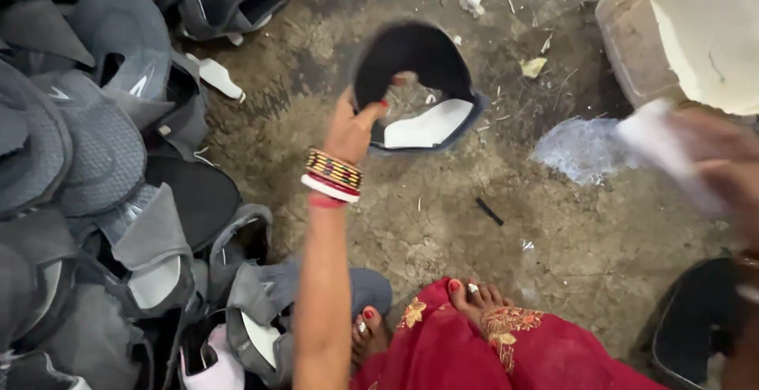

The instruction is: Cleaning and prepping grey shoe uppers using a scrubbing block.

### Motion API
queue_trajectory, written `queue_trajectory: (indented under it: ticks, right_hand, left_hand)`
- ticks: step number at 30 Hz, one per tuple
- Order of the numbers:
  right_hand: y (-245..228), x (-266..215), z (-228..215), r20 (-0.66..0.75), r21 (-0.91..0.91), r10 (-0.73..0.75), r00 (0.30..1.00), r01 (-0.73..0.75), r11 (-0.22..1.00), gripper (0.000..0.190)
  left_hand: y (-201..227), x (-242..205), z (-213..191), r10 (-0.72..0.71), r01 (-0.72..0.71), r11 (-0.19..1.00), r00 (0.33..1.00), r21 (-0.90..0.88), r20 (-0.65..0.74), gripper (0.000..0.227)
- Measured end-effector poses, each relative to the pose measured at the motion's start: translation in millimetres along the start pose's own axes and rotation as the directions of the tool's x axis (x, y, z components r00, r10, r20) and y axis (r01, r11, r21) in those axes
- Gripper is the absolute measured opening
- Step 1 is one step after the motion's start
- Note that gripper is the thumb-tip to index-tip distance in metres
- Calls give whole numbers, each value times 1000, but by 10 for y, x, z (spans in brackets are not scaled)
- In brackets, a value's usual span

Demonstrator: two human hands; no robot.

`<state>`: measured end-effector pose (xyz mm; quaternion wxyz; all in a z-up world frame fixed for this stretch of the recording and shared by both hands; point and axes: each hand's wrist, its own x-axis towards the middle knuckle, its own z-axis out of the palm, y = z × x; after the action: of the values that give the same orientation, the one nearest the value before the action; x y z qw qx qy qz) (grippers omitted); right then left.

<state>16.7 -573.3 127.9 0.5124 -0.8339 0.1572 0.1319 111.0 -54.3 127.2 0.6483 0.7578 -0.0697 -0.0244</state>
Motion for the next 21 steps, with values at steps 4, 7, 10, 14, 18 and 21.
queue_trajectory:
  ticks: [4,7,10,14,18,21]
  right_hand:
    - [-142,-308,1115,-29,-296,-227,973,209,932,65]
    - [325,-195,1397,-10,-643,-490,872,370,670,63]
    - [468,-145,1475,-178,-617,-510,842,308,724,61]
    - [432,-135,1584,-258,-675,-568,781,276,685,54]
    - [445,-121,1517,-133,-642,-635,761,422,640,52]
    - [349,-225,1448,-175,-292,-576,798,517,805,43]
  left_hand:
    - [-489,-83,335,-49,43,982,998,-183,-26,36]
    - [-913,-102,559,-100,92,994,984,-61,-146,51]
    - [-1085,-76,615,-205,192,978,954,-80,-219,62]
    - [-1179,-22,649,-384,361,922,894,-138,-229,66]
    - [-953,-58,673,-306,336,939,917,80,-257,67]
    - [-1012,-131,623,-62,174,926,945,334,-320,65]
